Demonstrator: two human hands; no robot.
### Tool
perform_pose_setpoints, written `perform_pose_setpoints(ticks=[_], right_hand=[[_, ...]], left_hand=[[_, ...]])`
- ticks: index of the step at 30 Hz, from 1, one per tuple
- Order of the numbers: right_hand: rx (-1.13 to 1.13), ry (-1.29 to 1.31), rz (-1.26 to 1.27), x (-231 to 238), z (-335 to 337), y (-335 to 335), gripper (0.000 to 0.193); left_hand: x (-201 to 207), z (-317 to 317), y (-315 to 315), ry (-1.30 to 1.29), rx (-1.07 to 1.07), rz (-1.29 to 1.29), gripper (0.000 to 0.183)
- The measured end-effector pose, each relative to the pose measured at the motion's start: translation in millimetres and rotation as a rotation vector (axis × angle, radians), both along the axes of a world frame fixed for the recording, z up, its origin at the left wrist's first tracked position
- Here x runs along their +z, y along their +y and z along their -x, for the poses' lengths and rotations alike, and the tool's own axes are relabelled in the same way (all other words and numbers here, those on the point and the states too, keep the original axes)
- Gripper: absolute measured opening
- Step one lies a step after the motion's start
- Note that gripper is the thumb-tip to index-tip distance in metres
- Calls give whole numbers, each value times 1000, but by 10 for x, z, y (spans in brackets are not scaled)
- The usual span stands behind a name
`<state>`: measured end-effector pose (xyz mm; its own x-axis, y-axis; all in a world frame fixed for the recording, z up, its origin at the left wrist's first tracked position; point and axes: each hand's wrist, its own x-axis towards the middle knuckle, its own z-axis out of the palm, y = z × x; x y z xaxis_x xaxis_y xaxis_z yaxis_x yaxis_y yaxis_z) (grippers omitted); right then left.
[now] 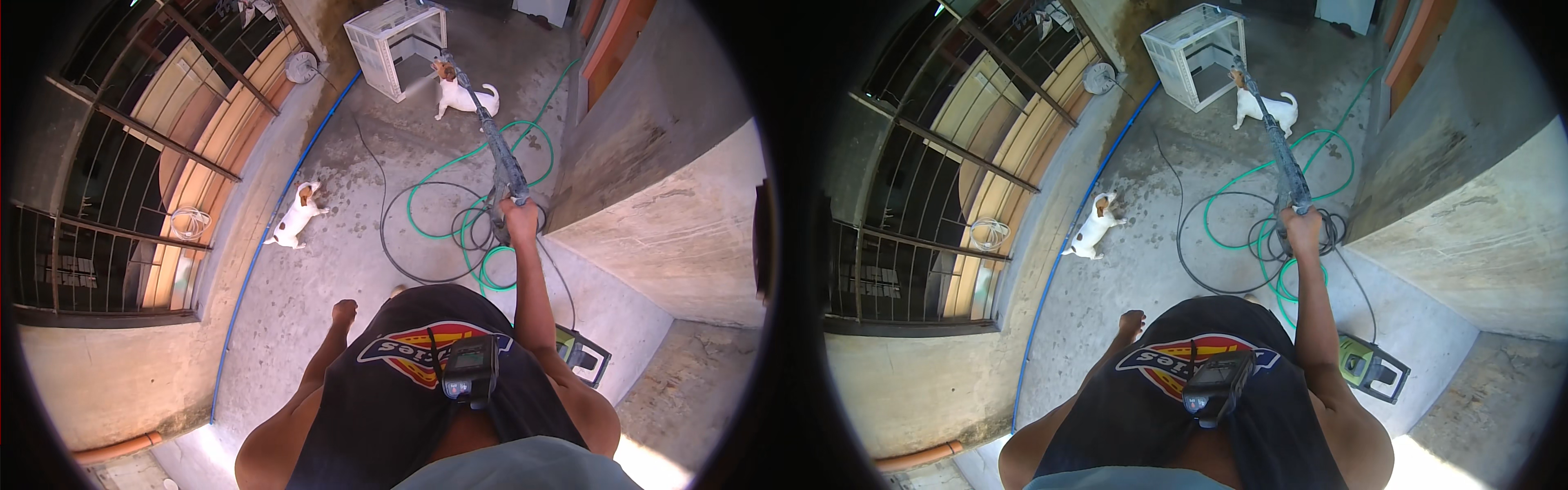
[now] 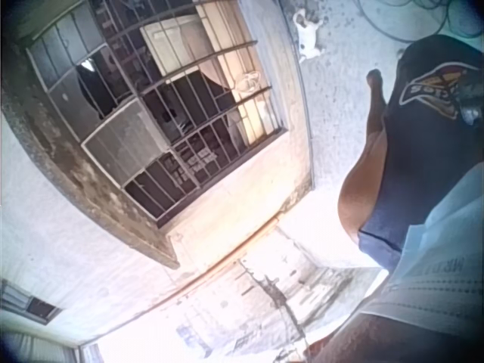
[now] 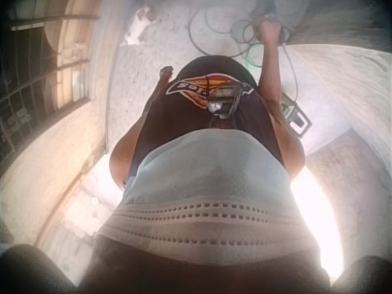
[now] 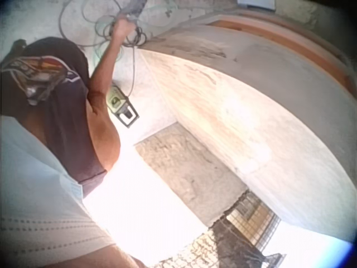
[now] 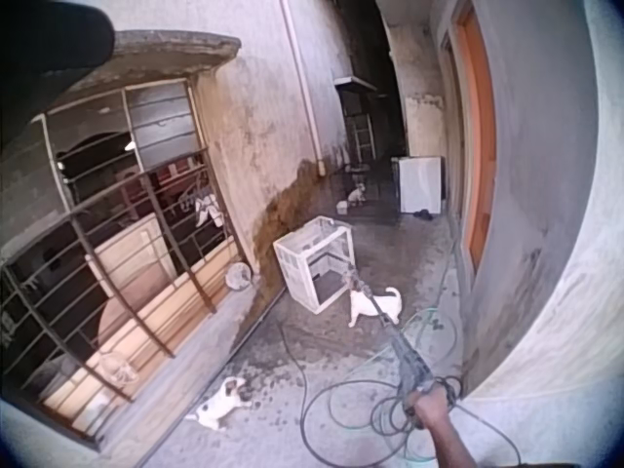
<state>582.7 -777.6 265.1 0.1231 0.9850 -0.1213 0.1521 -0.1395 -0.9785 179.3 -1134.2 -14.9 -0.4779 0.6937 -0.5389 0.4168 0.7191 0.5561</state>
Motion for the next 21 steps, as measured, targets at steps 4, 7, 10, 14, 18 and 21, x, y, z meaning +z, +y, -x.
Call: perform_pose_setpoints(ticks=[4,7,10,14,18,21], right_hand=[[-54,3,-31,-20,-44,23,18],[-70,-20,6,38,-81,3,19],[-69,12,15,30,-129,4,21],[-80,-6,-4,-49,-181,12,21],[-69,-23,19,25,-168,-30,21],[-43,-24,20,5,-165,-28,22]], left_hand=[[-19,33,19,80,-128,80,17],[-24,45,19,17,-60,54,17],[-32,42,48,106,-181,88,17],[-47,54,83,13,-90,44,17],[-62,76,56,5,-64,17,17],[-62,60,58,6,-59,-1,16]])
